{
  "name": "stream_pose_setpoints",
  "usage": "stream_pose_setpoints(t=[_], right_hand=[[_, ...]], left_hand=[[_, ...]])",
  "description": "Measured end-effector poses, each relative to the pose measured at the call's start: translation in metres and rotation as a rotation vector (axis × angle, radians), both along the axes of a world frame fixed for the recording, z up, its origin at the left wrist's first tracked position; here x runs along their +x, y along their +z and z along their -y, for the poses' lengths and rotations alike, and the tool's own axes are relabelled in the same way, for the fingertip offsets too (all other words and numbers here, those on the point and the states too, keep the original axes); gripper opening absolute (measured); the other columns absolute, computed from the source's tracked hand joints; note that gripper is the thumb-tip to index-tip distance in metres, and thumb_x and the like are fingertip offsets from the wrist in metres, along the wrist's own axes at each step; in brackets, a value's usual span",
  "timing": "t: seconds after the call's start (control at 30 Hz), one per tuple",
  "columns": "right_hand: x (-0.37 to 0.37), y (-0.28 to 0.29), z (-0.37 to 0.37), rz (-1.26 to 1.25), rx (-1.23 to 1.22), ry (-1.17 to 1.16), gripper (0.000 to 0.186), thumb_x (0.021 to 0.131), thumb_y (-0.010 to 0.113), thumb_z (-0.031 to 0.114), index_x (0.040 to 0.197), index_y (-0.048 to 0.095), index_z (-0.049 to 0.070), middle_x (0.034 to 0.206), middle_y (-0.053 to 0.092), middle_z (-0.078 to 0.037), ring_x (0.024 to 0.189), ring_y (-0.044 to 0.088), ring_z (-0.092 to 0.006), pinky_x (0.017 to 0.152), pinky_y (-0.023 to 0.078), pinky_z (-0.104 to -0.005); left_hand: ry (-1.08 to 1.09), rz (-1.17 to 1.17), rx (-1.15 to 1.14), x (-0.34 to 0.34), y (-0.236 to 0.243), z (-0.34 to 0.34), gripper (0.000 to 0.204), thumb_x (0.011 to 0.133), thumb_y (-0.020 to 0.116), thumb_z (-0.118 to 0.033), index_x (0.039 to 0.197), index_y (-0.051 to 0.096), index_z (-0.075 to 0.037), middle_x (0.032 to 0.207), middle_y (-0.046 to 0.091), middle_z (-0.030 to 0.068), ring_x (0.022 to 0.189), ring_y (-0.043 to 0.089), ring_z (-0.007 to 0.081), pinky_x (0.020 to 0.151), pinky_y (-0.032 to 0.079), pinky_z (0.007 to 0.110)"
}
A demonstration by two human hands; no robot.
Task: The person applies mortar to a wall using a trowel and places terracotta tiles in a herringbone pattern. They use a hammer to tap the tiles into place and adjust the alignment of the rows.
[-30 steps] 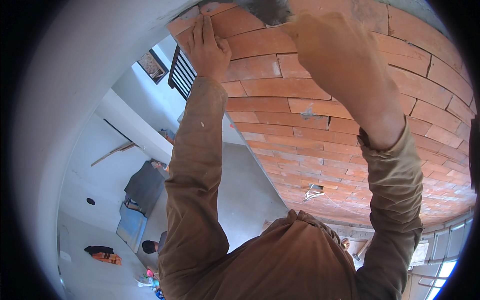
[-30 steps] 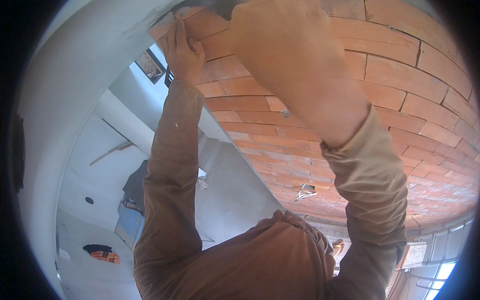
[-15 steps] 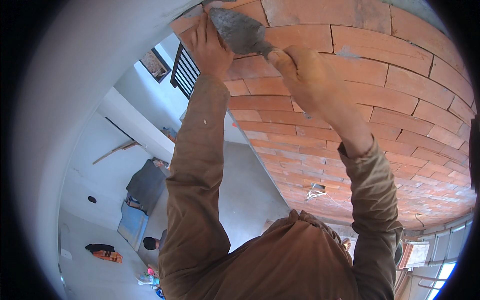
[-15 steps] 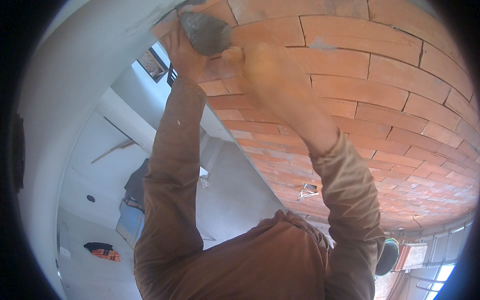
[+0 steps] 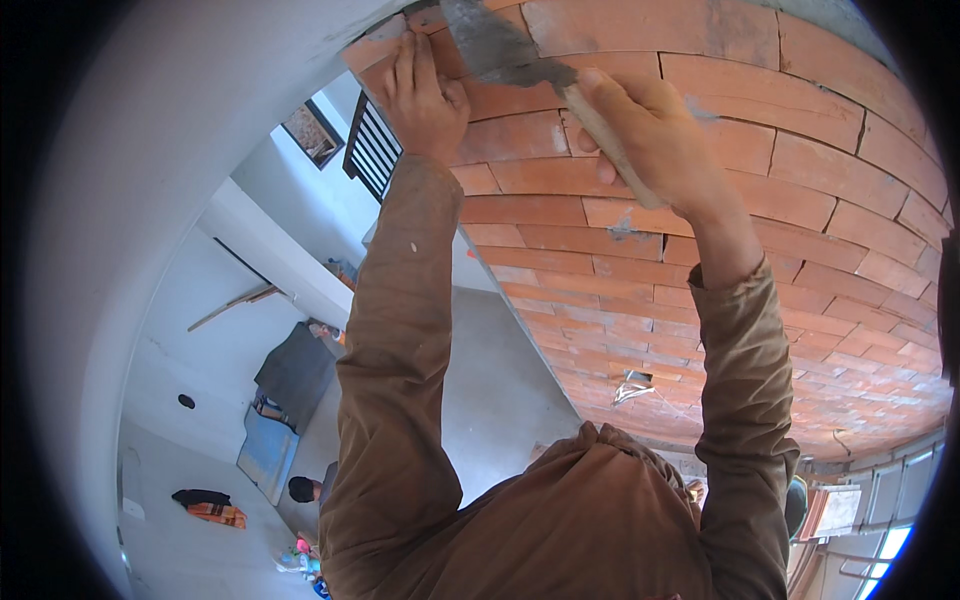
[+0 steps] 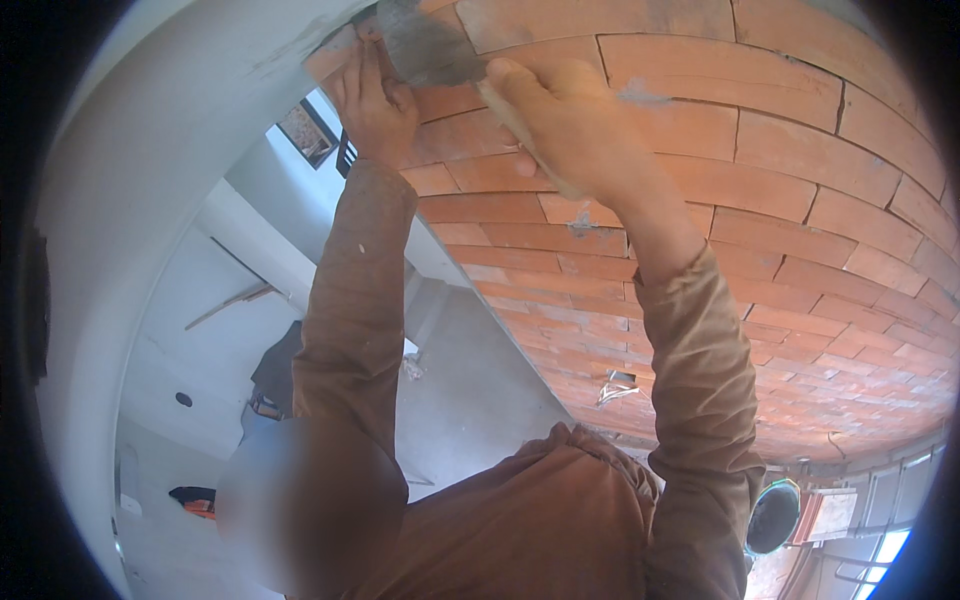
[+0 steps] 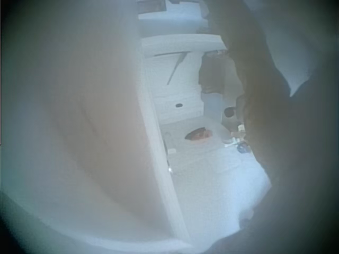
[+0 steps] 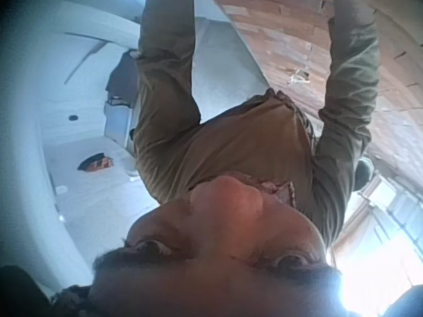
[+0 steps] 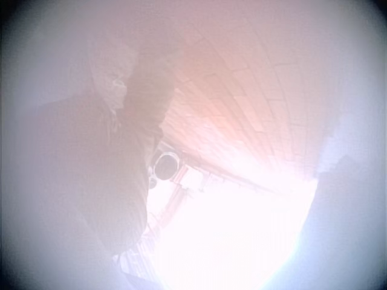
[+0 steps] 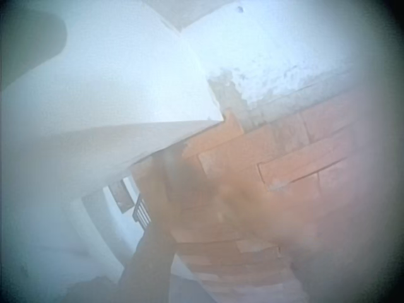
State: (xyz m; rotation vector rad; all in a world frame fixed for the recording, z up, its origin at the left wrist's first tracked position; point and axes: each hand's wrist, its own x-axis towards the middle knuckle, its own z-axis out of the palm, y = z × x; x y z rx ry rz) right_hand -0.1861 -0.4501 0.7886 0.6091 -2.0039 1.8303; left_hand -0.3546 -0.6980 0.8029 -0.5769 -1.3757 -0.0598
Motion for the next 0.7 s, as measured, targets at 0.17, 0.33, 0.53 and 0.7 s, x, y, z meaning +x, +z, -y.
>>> stream_pose_setpoints(t=[0.17,0.33,0.53,0.7], right_hand=[[0.019,-0.011,-0.014,0.008,-0.051,-0.005,0.044,0.104,0.050,0.040,0.100,0.064,-0.002,0.071,0.059,-0.003,0.051,0.054,-0.0086,0.044,0.044,-0.0245],[0.014,-0.019,0.002,-0.156,0.170,-0.137,0.042,0.103,0.051,0.039,0.094,0.064,0.000,0.070,0.056,-0.002,0.054,0.055,-0.0099,0.048,0.044,-0.0269],[0.014,-0.013,0.044,-0.405,0.351,-0.332,0.029,0.095,0.057,0.026,0.089,0.061,-0.002,0.067,0.057,-0.015,0.063,0.060,-0.0296,0.057,0.047,-0.0421],[0.019,-0.008,0.062,-0.558,0.359,-0.366,0.019,0.092,0.053,0.015,0.089,0.058,-0.003,0.074,0.061,-0.026,0.072,0.058,-0.0477,0.062,0.043,-0.0533]], left_hand=[[0.001,0.011,0.008,-0.002,-0.001,0.001,0.055,0.075,0.057,-0.003,0.130,0.061,0.001,0.138,0.056,0.0169,0.114,0.054,0.0355,0.100,0.042,0.049],[-0.003,0.011,0.011,-0.005,-0.002,0.000,0.055,0.076,0.058,-0.004,0.130,0.060,0.000,0.140,0.055,0.0158,0.119,0.053,0.0345,0.102,0.039,0.049],[-0.062,0.030,0.015,-0.009,-0.005,0.004,0.053,0.080,0.059,-0.007,0.132,0.058,-0.001,0.143,0.052,0.0144,0.124,0.050,0.0352,0.106,0.034,0.051],[-0.013,0.082,0.005,-0.008,-0.008,0.004,0.054,0.081,0.057,-0.010,0.135,0.055,0.000,0.146,0.049,0.0144,0.129,0.047,0.0356,0.108,0.031,0.052]])
